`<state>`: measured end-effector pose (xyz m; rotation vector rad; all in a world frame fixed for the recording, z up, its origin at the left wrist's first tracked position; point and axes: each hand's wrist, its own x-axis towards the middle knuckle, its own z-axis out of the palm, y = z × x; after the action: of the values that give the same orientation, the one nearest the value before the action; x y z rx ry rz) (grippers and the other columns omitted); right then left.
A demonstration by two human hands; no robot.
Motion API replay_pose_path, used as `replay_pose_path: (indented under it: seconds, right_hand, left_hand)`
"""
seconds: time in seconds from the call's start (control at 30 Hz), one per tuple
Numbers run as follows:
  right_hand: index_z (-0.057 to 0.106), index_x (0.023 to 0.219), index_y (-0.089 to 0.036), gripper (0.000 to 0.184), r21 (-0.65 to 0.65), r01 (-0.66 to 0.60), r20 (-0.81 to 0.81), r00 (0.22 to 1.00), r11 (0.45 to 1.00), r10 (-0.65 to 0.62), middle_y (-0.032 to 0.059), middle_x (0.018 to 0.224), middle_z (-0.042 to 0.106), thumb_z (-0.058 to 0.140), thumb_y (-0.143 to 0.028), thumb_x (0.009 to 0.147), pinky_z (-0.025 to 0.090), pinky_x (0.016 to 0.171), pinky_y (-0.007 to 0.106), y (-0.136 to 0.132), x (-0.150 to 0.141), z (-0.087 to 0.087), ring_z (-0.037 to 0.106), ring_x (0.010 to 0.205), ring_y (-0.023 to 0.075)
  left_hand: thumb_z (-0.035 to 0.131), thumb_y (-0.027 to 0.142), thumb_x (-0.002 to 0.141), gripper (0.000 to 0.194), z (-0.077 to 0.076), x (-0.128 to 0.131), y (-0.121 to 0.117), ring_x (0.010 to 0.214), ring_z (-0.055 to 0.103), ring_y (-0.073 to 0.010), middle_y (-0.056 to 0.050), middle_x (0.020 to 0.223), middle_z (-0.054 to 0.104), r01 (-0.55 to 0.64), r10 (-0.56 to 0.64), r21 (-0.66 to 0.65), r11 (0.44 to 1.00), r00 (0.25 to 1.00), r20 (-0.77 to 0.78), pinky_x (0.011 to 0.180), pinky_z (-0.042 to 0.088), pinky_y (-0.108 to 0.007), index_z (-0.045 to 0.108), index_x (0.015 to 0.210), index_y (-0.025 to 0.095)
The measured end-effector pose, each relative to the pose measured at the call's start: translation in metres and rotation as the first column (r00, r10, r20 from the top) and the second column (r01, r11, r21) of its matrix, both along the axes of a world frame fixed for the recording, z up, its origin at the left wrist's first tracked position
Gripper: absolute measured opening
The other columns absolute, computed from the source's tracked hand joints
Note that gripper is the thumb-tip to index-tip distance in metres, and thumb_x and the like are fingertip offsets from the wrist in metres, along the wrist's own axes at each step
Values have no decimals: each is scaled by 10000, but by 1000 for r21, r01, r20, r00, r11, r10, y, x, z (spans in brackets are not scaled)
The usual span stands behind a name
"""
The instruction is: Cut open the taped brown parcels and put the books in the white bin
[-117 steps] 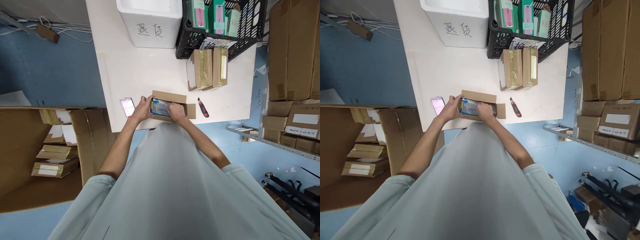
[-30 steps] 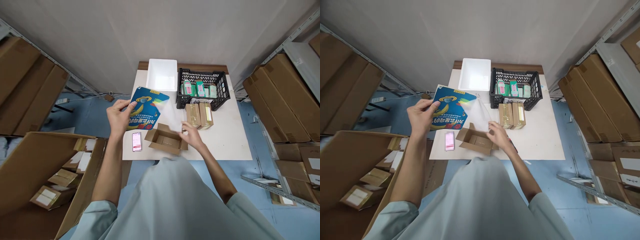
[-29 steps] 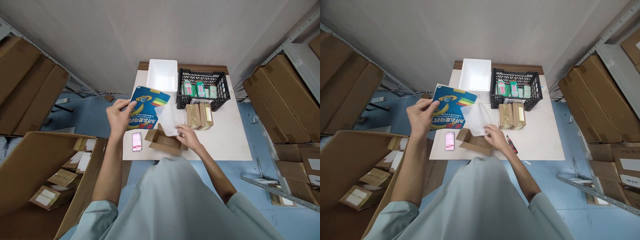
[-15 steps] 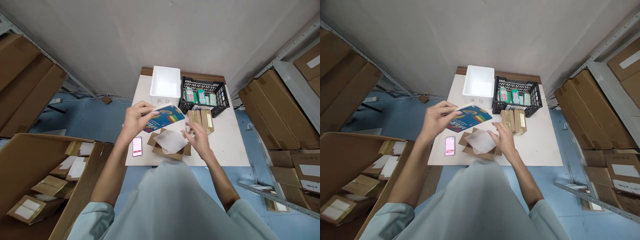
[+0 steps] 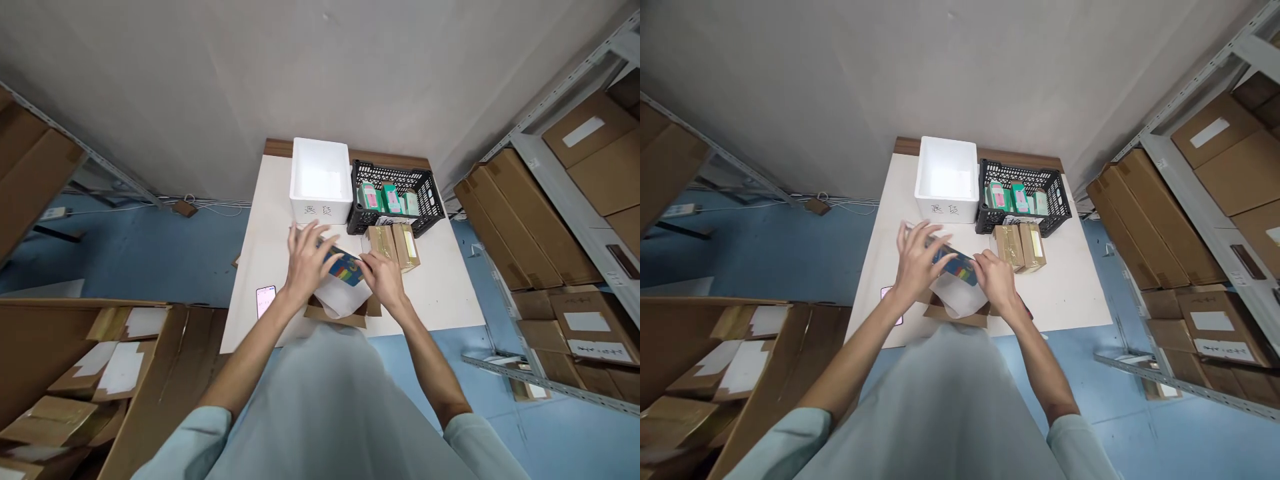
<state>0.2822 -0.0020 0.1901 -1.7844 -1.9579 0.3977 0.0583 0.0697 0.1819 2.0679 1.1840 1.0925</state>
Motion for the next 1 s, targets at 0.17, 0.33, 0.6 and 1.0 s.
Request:
replay_pose_path:
  seconds: [0.17,0.33,0.6,1.0]
  right_hand:
    - [879,998,-230,454,-21,266,-592,774,964,-227,14,810,664,718,-654,1038,454,606,309,-16,-5,-34,555,655,176]
    - [867,907,-217,517,-185,359,-752,547,915,-367,-30,693,567,802,-730,913,411,513,296,-24,-16,-48,430,559,134]
    - [881,958,-204,550,-304,419,-752,446,856,-485,-47,628,575,883,-734,809,460,498,284,-27,-1,-63,442,537,130]
    - [819,1422,-219,541,-16,401,-362,852,916,-379,201,1590,692,684,-598,1060,698,865,385,-7,-8,-57,806,1116,291]
  left_hand:
    - [1011,694,746,954,-59,-23,-24,1669,458,-463,-219,1674,622,-256,434,-509,822,860,268,1407,318,-630,701,1519,228]
    - [1103,713,523,938,-78,-28,-24,1276,794,-444,-191,1208,874,308,386,-816,489,762,520,1222,575,-598,851,1230,151]
    - [1136,589,537,773,-72,-15,-29,1124,848,-346,-147,1133,887,389,443,-783,486,662,604,1103,642,-469,865,1126,168]
    - [1070,650,632,701,-60,11,-45,1276,799,-386,-140,1237,874,202,489,-765,612,663,567,1134,641,-516,870,1114,182]
